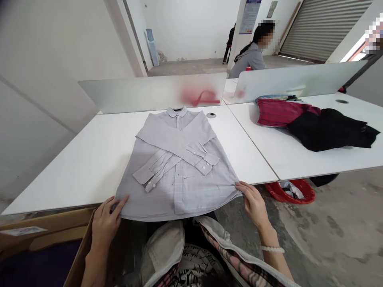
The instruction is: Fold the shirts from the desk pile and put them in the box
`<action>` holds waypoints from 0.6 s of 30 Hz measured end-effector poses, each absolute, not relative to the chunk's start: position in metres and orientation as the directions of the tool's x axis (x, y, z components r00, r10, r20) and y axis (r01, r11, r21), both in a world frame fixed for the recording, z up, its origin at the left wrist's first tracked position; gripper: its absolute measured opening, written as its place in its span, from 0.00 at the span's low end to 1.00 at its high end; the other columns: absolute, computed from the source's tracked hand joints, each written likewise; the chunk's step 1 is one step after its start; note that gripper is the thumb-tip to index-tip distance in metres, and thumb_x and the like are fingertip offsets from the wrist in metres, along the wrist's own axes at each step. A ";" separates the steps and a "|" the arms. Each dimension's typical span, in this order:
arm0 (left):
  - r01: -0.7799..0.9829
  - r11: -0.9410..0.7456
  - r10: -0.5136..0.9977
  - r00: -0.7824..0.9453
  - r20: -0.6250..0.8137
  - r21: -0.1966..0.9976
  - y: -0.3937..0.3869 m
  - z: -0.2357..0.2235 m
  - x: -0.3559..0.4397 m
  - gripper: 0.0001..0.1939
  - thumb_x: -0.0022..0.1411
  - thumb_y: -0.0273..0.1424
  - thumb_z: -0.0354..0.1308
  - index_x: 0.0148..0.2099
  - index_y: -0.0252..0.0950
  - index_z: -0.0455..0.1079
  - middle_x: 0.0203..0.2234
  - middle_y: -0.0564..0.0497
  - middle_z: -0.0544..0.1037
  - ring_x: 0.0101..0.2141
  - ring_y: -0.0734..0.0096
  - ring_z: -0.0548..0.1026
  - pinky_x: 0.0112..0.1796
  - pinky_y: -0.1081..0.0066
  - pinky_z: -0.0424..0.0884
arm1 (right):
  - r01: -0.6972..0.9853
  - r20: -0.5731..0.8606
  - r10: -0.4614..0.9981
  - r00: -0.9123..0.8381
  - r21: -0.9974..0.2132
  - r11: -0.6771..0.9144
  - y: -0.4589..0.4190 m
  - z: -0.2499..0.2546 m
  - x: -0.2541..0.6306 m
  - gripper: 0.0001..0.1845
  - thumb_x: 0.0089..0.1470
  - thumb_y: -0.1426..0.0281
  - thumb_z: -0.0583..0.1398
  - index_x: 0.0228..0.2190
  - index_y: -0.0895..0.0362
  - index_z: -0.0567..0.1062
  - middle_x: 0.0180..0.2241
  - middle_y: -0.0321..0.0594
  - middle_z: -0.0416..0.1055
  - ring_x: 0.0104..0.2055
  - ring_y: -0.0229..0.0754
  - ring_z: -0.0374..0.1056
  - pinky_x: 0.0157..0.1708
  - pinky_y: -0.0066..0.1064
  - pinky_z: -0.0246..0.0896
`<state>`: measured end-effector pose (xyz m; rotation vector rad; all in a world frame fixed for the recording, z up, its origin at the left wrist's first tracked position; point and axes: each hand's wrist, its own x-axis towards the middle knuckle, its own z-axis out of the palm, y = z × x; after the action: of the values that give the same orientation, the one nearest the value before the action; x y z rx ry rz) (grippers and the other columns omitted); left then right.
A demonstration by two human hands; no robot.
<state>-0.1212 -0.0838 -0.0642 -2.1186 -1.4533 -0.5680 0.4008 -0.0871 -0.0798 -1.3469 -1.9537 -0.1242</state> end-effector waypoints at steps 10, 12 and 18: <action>0.843 -0.474 0.801 0.291 0.523 0.256 -0.087 -0.058 -0.129 0.29 0.62 0.20 0.42 0.63 0.45 0.57 0.53 0.49 0.72 0.59 0.61 0.62 0.55 0.55 0.63 | 0.726 0.417 0.892 -0.174 -0.558 0.402 -0.102 -0.064 0.405 0.08 0.59 0.71 0.53 0.39 0.52 0.71 0.55 0.40 0.66 0.63 0.46 0.53 0.62 0.46 0.49; 0.821 -0.474 0.814 0.271 0.514 0.317 -0.090 -0.053 -0.130 0.26 0.63 0.22 0.43 0.62 0.45 0.61 0.52 0.50 0.73 0.57 0.62 0.65 0.54 0.57 0.65 | 0.656 0.416 0.905 -0.087 -0.660 0.367 -0.106 -0.059 0.403 0.10 0.60 0.70 0.53 0.41 0.52 0.71 0.55 0.40 0.67 0.64 0.46 0.52 0.64 0.47 0.44; 0.734 -0.480 0.840 0.225 0.495 0.481 -0.107 -0.022 -0.131 0.18 0.63 0.28 0.51 0.54 0.46 0.70 0.49 0.52 0.76 0.56 0.64 0.67 0.54 0.63 0.67 | 0.415 0.454 0.839 0.298 -0.854 0.315 -0.108 -0.060 0.403 0.07 0.58 0.66 0.56 0.36 0.54 0.72 0.43 0.42 0.75 0.54 0.46 0.67 0.57 0.43 0.57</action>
<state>-0.1306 -0.1074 -0.0222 -2.5681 -1.6635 -1.2010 0.4029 -0.1079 -0.0600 -1.2988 -1.3166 0.4252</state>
